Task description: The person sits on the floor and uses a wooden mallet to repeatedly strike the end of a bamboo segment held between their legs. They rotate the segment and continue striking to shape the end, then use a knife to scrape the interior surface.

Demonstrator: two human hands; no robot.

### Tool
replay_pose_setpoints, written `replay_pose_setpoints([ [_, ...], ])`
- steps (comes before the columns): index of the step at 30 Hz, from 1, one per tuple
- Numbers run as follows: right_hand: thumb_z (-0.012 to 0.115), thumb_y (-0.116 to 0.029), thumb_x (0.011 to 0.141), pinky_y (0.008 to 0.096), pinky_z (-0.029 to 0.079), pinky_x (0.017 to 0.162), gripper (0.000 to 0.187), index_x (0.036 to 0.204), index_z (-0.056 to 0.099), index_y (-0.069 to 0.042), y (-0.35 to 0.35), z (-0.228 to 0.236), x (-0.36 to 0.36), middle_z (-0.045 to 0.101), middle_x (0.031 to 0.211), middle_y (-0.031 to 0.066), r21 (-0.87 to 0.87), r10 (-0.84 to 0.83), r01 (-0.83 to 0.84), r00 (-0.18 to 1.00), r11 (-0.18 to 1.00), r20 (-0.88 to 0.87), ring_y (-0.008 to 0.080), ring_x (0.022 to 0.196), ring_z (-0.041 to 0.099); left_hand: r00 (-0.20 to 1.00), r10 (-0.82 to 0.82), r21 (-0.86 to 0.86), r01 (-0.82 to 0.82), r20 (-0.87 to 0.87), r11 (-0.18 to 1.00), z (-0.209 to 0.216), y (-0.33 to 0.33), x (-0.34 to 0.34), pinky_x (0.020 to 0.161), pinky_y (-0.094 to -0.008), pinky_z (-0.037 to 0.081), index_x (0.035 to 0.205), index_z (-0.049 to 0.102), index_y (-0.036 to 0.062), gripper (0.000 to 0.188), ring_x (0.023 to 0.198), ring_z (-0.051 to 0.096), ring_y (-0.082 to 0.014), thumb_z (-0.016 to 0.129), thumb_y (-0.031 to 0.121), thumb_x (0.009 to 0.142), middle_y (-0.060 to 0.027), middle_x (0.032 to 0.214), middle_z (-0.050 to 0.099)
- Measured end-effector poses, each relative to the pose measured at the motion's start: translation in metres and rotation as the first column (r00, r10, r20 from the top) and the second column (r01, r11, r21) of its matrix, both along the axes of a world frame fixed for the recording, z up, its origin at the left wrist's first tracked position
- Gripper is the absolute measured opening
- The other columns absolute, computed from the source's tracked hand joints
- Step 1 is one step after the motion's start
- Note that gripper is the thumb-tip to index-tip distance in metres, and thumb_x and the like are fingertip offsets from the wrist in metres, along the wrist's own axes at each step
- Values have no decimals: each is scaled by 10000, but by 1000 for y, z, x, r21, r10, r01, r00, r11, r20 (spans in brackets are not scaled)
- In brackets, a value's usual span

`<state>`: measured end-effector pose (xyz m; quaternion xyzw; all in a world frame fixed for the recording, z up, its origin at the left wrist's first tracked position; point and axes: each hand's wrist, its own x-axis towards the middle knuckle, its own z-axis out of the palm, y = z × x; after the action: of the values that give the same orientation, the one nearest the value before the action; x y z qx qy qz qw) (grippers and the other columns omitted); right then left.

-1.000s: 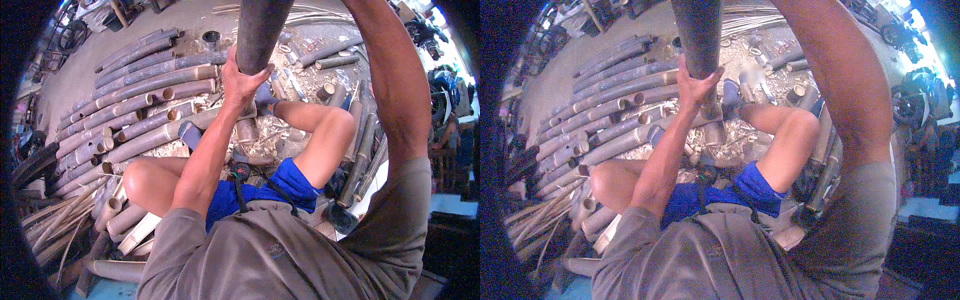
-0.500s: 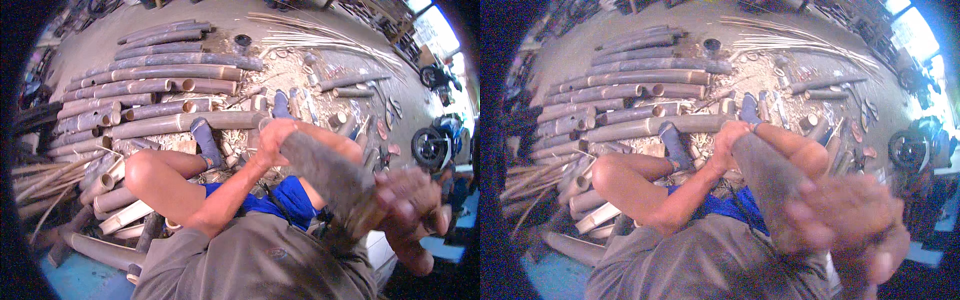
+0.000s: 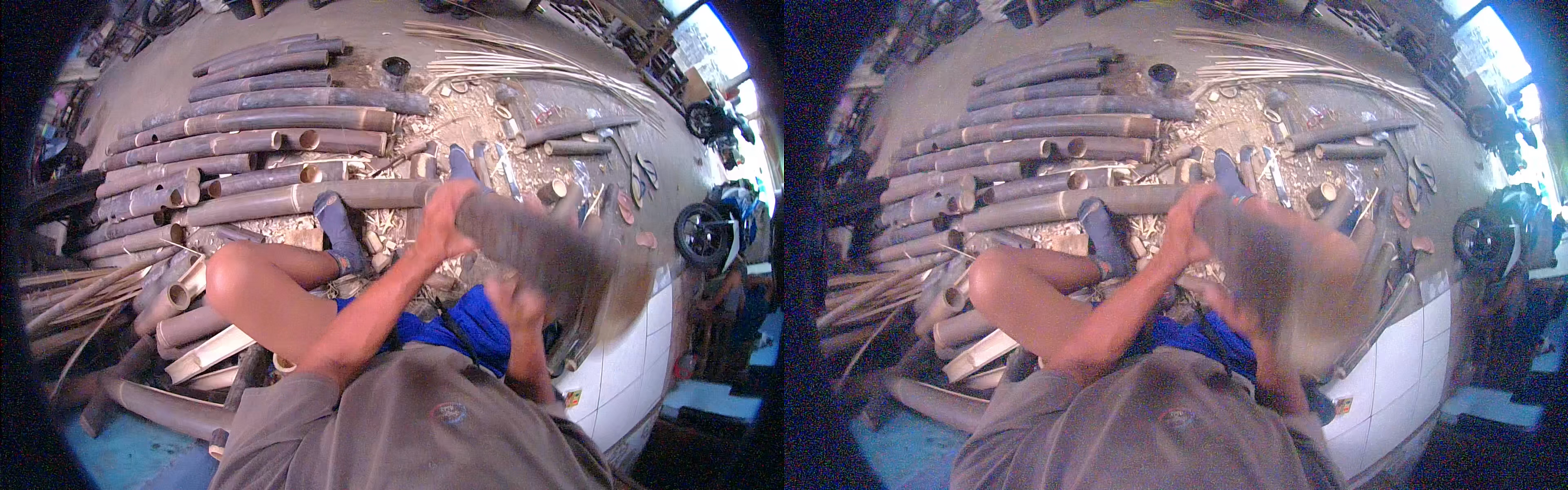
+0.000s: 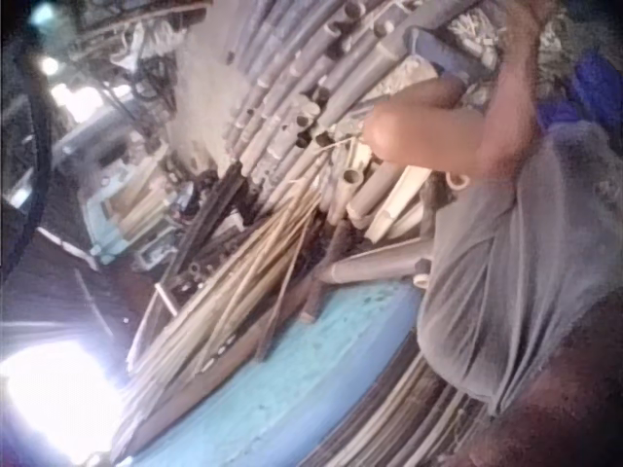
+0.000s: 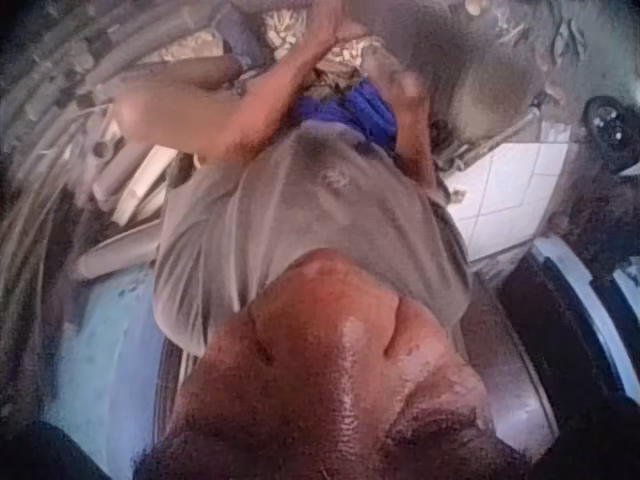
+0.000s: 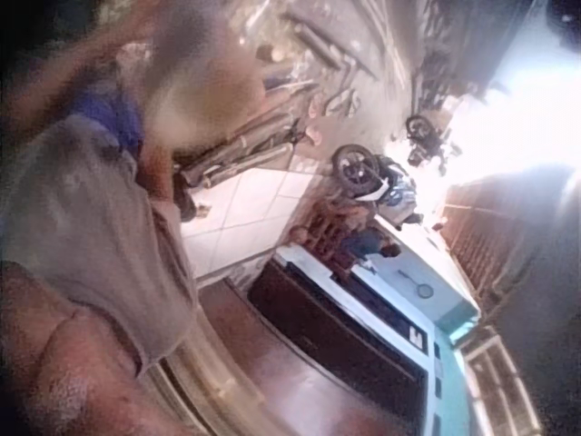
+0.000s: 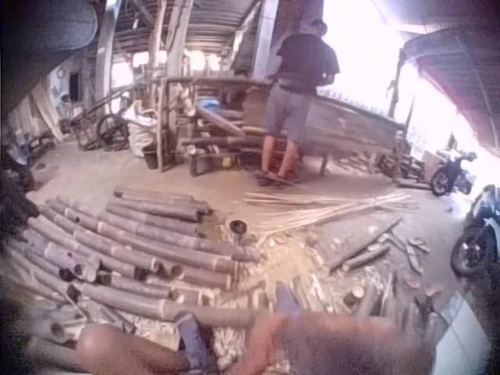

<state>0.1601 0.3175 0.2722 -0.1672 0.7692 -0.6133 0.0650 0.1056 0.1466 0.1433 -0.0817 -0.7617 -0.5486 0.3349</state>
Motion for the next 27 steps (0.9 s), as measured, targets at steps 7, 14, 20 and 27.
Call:
replay_pose_setpoints([
  [7,886,-326,797,359,538,947,690,1315,572,7,-88,48,-154,692,1187,118,-325,10,-139,930,936,-368,206,1051,678,967,11,188,-61,255,980,74,-40,-80,875,-406,557,1233,575,-6,839,960,712,-270,940,439,623,-188,1044,725],
  [14,900,-231,771,309,571,820,486,1143,662,-28,-120,36,-206,735,1013,40,-421,-52,-146,904,895,-424,124,893,688,958,-8,102,-22,286,995,60,-49,-98,895,-409,552,1265,568,-1,843,1011,706,-274,940,398,623,-182,1117,716],
  [20,919,-262,714,287,567,791,490,1084,689,-38,-114,49,-185,730,948,33,-459,-65,-87,950,884,-307,114,845,681,987,44,195,-74,154,978,45,-38,-97,884,-381,546,1218,607,30,769,957,694,-207,940,346,601,-122,1066,719],
  [27,848,-265,778,309,590,764,542,1184,605,2,-128,49,-188,731,897,85,-472,-120,-133,875,872,-469,182,809,706,991,-7,367,-44,137,929,33,-42,-102,905,-354,535,1232,620,18,807,974,680,-192,952,356,578,-88,1092,718],
])
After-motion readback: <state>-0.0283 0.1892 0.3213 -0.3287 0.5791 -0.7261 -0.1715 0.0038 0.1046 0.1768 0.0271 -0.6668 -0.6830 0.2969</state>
